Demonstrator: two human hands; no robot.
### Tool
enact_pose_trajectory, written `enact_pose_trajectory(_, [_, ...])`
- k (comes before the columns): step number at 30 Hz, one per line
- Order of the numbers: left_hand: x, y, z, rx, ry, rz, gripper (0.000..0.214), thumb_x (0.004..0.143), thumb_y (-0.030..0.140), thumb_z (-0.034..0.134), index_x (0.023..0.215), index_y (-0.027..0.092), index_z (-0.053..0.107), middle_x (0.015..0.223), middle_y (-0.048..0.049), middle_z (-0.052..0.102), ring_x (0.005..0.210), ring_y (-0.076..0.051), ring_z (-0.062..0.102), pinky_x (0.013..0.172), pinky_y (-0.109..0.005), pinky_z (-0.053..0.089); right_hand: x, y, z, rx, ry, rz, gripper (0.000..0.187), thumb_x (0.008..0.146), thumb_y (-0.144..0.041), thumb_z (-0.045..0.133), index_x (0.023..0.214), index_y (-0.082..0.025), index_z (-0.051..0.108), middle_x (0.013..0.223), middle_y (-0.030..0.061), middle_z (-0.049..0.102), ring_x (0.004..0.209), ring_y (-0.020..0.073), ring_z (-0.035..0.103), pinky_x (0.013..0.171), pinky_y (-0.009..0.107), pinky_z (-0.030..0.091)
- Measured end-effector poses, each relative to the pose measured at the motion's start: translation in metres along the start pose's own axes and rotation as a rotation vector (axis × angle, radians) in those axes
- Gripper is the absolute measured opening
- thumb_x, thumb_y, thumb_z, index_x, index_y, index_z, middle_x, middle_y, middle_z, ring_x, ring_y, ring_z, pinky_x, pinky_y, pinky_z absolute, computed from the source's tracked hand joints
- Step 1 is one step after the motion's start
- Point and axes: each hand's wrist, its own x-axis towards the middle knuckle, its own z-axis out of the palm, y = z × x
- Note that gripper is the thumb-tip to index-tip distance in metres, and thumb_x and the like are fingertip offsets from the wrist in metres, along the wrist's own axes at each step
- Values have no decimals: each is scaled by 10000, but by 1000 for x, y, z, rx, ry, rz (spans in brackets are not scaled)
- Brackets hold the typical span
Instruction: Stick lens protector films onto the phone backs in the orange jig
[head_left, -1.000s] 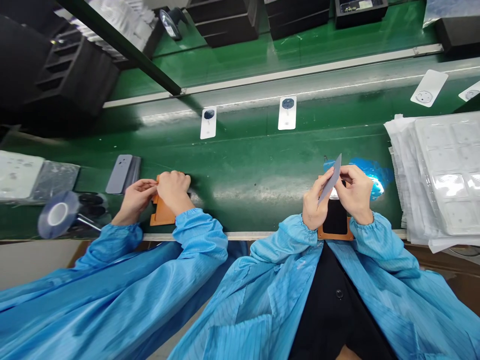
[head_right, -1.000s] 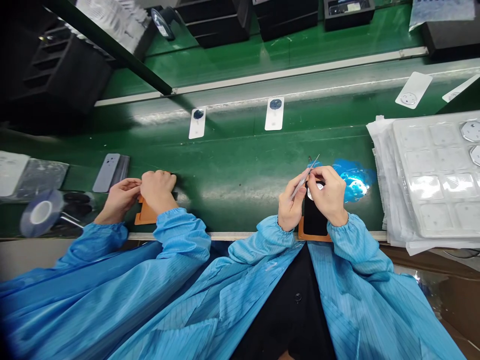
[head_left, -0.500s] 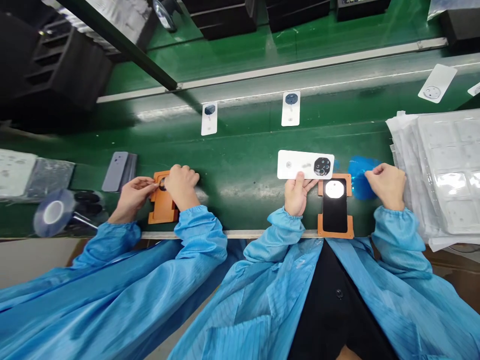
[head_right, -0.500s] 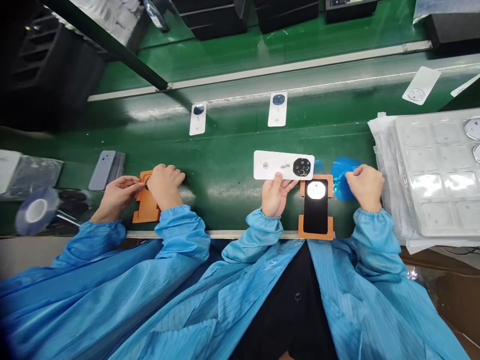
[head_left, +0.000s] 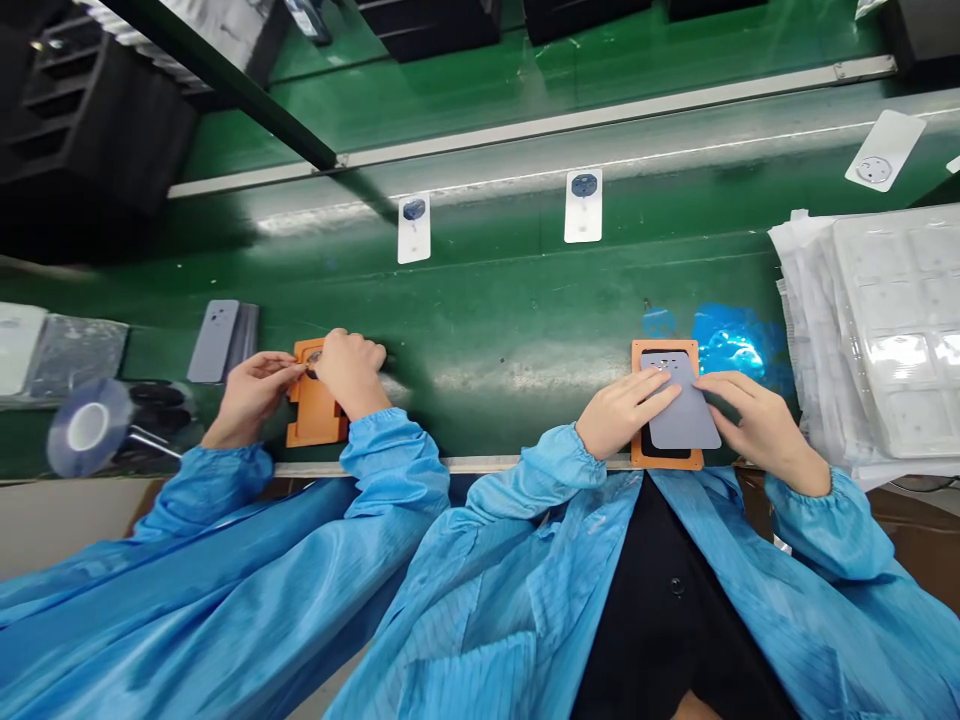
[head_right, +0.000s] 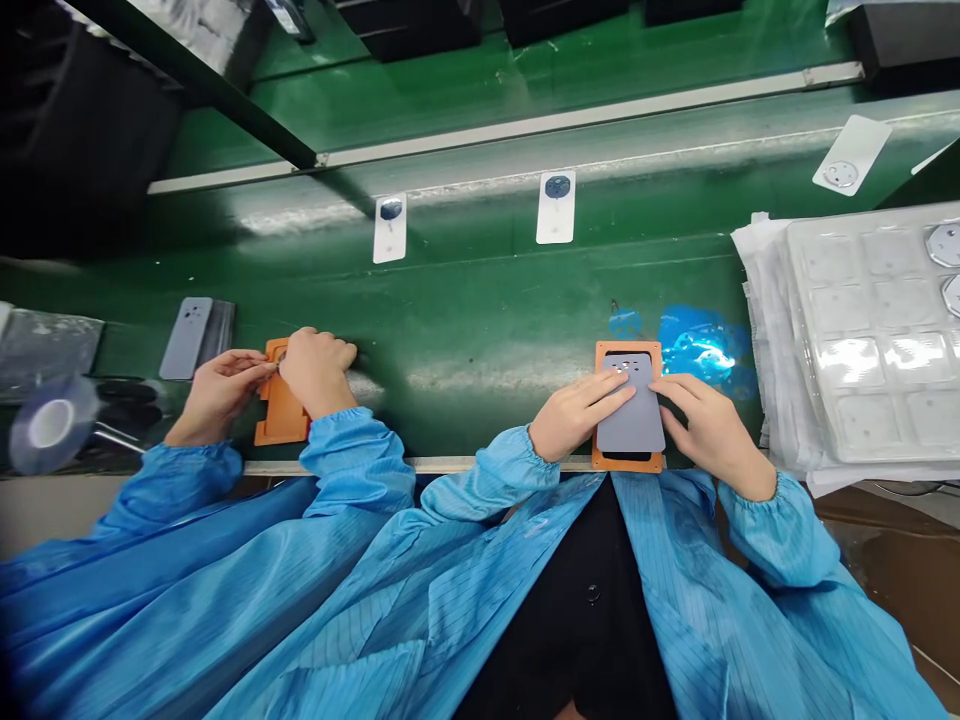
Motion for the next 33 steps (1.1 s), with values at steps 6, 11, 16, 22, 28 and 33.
enact_pose_trajectory(6, [-4, -4, 6, 46, -70, 17, 470, 1055, 142, 465, 1518, 211, 508, 1521, -134, 587, 1504, -254, 477, 1220, -439, 493, -6, 4, 14, -69, 33, -66, 378, 1017, -211, 538, 1378, -259, 641, 1385, 106, 669, 1267, 270, 662, 1046, 457, 592])
enact_pose_trajectory(11, [-5, -13, 13, -41, -124, -26, 451, 1070, 156, 412, 1509, 197, 504, 1536, -129, 573, 1507, -242, 471, 1249, -462, 460, -6, 2, 18, -186, 43, -139, 425, 1019, -120, 477, 1388, -244, 647, 1373, 94, 696, 1236, 263, 691, 1024, 446, 605])
enact_pose_trajectory(16, [-4, -17, 18, -21, -188, -103, 464, 1067, 139, 343, 1482, 223, 531, 1525, -88, 590, 1489, -226, 496, 1246, -431, 466, -3, 8, 22, -239, 0, -164, 463, 1002, -75, 433, 1390, -220, 638, 1369, 99, 700, 1225, 251, 698, 1038, 438, 601])
enact_pose_trajectory(22, [-1, -19, 15, 101, -248, -132, 445, 1005, 113, 474, 1437, 138, 578, 1549, -218, 533, 1523, -332, 441, 1228, -549, 445, 5, 13, 33, -357, -151, -164, 544, 999, -89, 392, 1537, -98, 473, 1510, 203, 574, 1406, 322, 564, 1136, 518, 516])
enact_pose_trajectory(28, [0, -16, 15, 139, -285, -117, 620, 927, 75, 514, 1541, 160, 499, 1626, -227, 429, 1575, -384, 329, 1230, -602, 395, 6, 6, 43, -458, -222, -130, 619, 994, -93, 381, 1609, -34, 331, 1606, 248, 441, 1509, 379, 423, 1192, 578, 431])
enact_pose_trajectory(33, [-8, -6, 10, 208, -292, -91, 597, 944, 111, 520, 1537, 174, 499, 1592, -214, 477, 1547, -396, 380, 1219, -607, 402, 0, 1, 40, -429, -233, -142, 662, 970, -86, 393, 1626, -47, 312, 1580, 234, 484, 1480, 366, 467, 1203, 567, 424])
